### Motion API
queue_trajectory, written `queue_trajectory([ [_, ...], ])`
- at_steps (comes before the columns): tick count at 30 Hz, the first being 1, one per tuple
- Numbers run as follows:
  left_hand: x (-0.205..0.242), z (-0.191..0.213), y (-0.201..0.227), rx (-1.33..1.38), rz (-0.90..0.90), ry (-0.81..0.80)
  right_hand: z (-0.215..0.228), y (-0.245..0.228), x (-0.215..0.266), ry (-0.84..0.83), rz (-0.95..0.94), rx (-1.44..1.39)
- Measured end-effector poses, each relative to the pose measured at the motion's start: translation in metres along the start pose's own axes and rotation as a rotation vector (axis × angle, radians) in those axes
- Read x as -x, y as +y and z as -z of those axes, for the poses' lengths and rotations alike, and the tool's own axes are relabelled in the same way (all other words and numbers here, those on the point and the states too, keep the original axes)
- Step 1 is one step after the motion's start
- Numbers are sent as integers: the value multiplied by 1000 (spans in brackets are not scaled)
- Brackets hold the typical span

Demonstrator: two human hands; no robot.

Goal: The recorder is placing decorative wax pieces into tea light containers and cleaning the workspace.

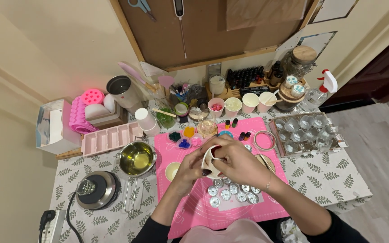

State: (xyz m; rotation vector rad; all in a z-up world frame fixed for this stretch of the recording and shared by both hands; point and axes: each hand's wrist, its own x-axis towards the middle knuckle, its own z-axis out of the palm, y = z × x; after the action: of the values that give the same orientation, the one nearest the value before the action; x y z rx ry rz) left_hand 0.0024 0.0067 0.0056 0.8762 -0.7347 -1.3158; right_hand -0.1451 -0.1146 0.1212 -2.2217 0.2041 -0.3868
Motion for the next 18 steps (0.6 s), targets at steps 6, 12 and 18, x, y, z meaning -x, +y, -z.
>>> queue_trajectory([
  [6, -11, -3, 11, -9, 10, 31, 2, 8, 7, 52, -50, 117],
  [12, -14, -28, -2, 213, -5, 12, 11, 14, 64, 276, -50, -28],
  [18, -40, -54, -29, 211, 125, -354, 9, 24, 118, 463, -167, -79],
])
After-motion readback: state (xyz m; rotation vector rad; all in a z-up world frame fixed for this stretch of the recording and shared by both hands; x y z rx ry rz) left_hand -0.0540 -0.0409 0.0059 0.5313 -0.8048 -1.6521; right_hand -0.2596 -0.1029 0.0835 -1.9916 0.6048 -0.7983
